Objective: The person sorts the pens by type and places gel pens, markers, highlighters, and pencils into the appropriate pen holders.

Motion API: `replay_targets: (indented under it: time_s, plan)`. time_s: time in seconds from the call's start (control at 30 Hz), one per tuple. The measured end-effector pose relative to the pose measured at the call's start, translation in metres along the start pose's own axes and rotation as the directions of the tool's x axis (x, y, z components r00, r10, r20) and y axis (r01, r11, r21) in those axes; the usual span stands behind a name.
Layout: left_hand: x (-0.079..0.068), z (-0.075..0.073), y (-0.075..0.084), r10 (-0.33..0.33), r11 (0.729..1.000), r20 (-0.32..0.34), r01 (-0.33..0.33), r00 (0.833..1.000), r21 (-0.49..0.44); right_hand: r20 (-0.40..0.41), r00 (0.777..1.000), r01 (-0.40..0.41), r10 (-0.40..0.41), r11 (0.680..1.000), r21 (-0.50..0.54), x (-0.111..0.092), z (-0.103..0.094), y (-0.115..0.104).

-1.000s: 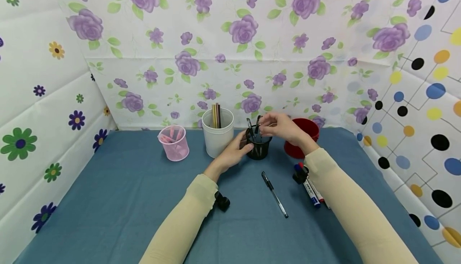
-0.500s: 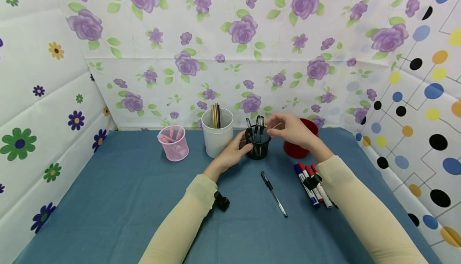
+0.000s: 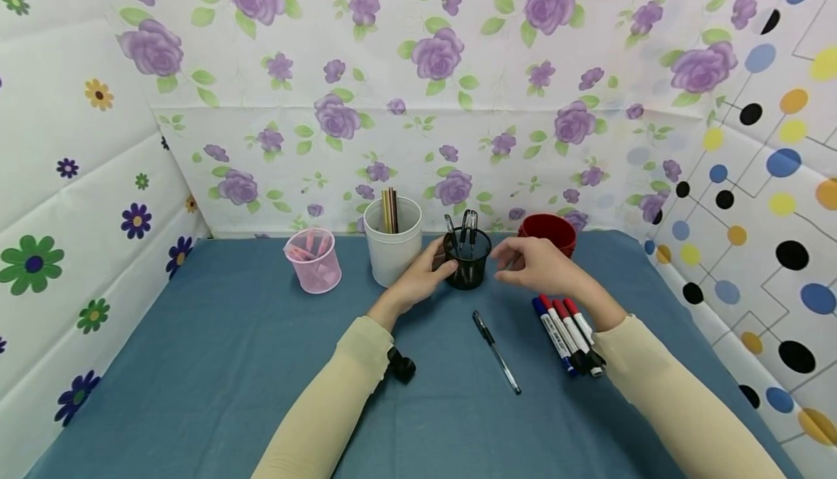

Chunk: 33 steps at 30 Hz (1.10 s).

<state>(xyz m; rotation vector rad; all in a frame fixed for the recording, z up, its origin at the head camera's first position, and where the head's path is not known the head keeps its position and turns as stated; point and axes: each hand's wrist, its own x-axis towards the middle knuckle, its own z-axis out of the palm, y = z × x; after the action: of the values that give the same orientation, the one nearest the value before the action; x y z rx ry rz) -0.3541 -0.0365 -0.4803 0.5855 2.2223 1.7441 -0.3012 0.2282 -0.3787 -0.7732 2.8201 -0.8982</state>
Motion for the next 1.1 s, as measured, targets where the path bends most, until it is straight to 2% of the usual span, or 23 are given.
replay_targets:
  time_s: [0.3, 0.43, 0.6, 1.1]
  plan:
    - [0.0, 0.0, -0.001, 0.019, 1.0, -0.005, -0.019, 1.0, -0.004, 0.099, 0.992, -0.084, 0.08, 0.996, 0.037, -0.017, 0.025, -0.002]
    - [0.0, 0.0, 0.0, 0.017, 1.0, -0.006, -0.017, 1.0, -0.005, 0.149, 0.98, -0.143, 0.135, 0.988, 0.049, -0.022, 0.036, -0.003]
    - [-0.001, 0.0, 0.001, 0.012, 1.0, -0.01, -0.012, 1.0, 0.008, 0.191, 0.967, -0.177, 0.167, 0.984, 0.035, -0.027, 0.05, -0.005]
    - [0.0, 0.0, 0.001, 0.014, 1.0, -0.006, -0.014, 1.0, 0.01, 0.203, 0.946, -0.252, 0.251, 0.968, -0.022, -0.034, 0.077, -0.01]
